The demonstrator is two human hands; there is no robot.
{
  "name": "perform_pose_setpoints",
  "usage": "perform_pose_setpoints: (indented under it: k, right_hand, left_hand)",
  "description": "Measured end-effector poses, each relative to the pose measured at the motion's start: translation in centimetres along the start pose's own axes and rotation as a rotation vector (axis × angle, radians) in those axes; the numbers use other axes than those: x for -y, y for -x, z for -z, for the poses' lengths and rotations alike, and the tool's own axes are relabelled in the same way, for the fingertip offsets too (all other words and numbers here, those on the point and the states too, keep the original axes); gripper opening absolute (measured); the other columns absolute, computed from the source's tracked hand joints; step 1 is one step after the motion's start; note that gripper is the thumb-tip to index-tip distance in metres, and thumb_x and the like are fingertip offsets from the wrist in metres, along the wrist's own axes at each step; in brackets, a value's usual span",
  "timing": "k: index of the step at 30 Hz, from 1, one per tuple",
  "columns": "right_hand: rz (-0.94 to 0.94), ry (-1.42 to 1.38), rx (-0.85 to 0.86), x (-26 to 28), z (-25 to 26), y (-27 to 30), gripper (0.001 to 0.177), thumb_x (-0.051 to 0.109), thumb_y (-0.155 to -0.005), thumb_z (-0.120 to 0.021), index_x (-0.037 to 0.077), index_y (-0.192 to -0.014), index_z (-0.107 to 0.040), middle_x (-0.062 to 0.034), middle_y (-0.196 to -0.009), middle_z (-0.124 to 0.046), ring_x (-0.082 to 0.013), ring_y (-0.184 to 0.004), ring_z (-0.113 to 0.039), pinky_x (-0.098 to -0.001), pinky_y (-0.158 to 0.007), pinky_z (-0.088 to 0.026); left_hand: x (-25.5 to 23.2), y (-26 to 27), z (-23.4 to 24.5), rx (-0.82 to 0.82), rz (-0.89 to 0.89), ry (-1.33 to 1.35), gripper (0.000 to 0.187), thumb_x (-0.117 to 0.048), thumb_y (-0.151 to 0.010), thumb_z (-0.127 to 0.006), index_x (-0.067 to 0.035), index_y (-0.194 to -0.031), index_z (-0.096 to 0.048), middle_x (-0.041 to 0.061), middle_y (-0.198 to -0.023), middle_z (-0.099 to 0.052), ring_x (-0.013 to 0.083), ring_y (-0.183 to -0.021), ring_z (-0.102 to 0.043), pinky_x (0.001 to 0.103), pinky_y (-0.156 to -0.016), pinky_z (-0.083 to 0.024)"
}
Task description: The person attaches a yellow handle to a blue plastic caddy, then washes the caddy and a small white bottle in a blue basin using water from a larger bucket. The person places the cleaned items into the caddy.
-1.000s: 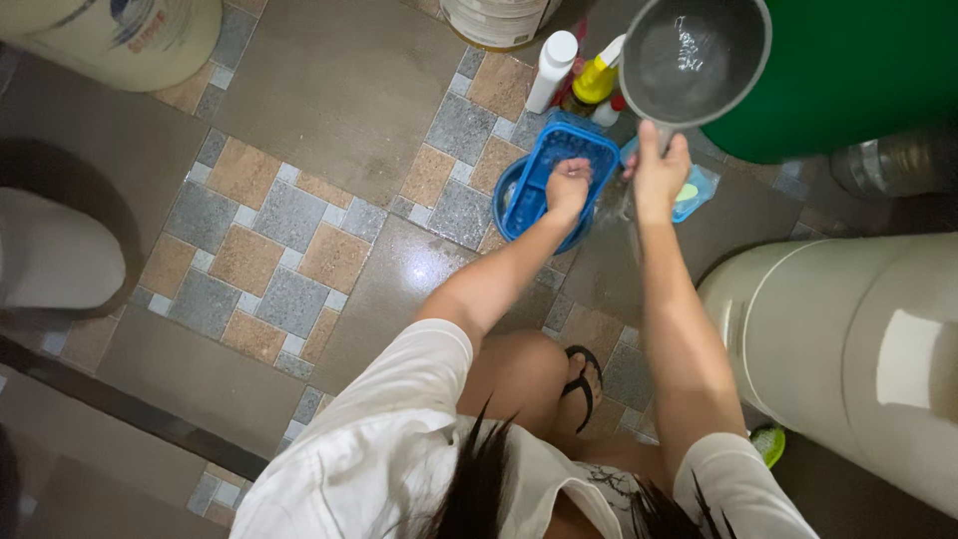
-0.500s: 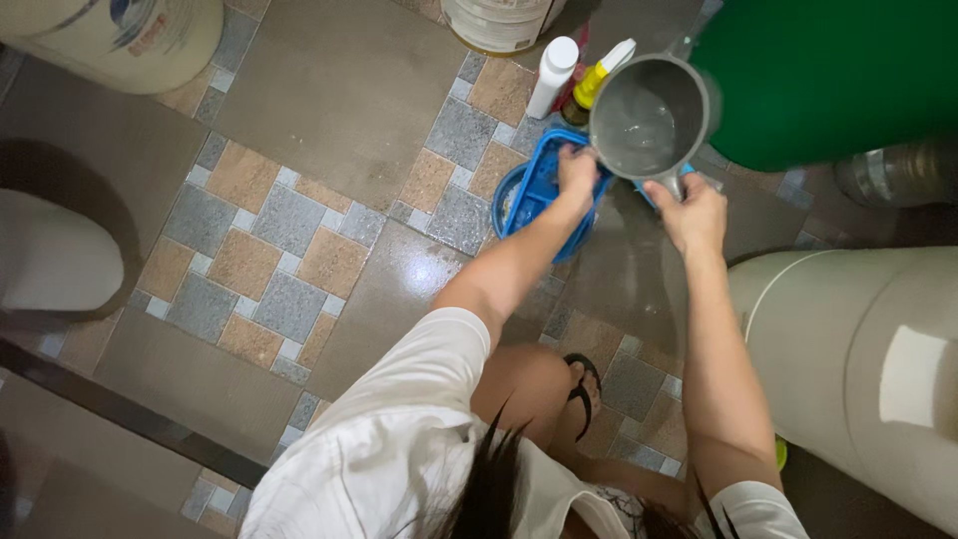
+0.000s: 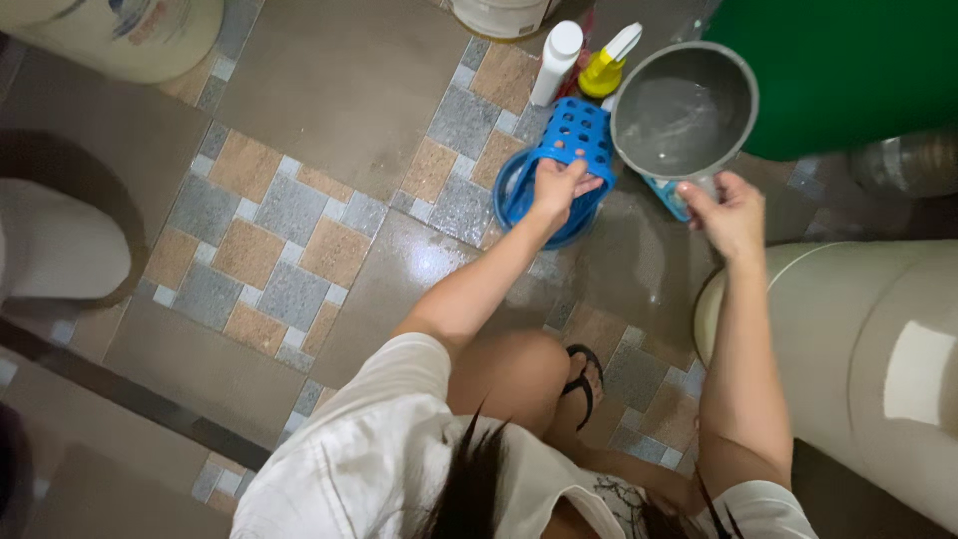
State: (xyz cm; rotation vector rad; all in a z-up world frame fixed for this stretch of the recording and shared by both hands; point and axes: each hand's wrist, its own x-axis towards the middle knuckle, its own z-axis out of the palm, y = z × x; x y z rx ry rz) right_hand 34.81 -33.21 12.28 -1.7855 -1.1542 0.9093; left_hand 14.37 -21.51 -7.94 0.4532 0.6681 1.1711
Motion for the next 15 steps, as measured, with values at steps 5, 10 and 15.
perform_pose_setpoints:
  k: [5, 10, 15]
  right_hand:
    - [0.059, 0.129, -0.007, 1.1, 0.5, 1.3, 0.031, 0.023, -0.094, -0.087, -0.002, -0.097, -0.069, -0.0048, -0.080, -0.069, -0.0088, -0.064, -0.063, -0.0266, -0.056, -0.050]
    - [0.171, 0.327, -0.035, 2.7, -0.3, 2.0, 0.036, 0.029, -0.091, -0.088, -0.001, -0.106, -0.074, -0.0126, -0.081, -0.071, -0.0153, -0.066, -0.065, -0.0343, -0.061, -0.051]
    - [0.271, 0.703, -0.040, 2.9, -1.3, 2.2, 0.047, 0.048, -0.088, -0.088, 0.005, -0.100, -0.073, -0.0176, -0.078, -0.069, -0.0342, -0.073, -0.068, -0.0456, -0.071, -0.054]
  left_hand:
    - [-1.6, 3.0, 0.0, 0.044, 0.055, -0.007, 0.045, 0.006, -0.089, -0.060, -0.007, -0.130, -0.048, 0.007, -0.109, -0.064, 0.0241, -0.084, -0.072, 0.044, -0.075, -0.065]
    - [-1.9, 3.6, -0.8, 0.038, 0.068, -0.024, 0.047, 0.007, -0.089, -0.060, -0.007, -0.132, -0.047, 0.005, -0.110, -0.063, 0.0226, -0.084, -0.071, 0.042, -0.074, -0.065]
    - [-2.4, 4.2, -1.3, 0.014, 0.087, -0.148, 0.039, -0.002, -0.094, -0.058, -0.006, -0.130, -0.046, 0.011, -0.105, -0.069, 0.0242, -0.082, -0.074, 0.041, -0.072, -0.066]
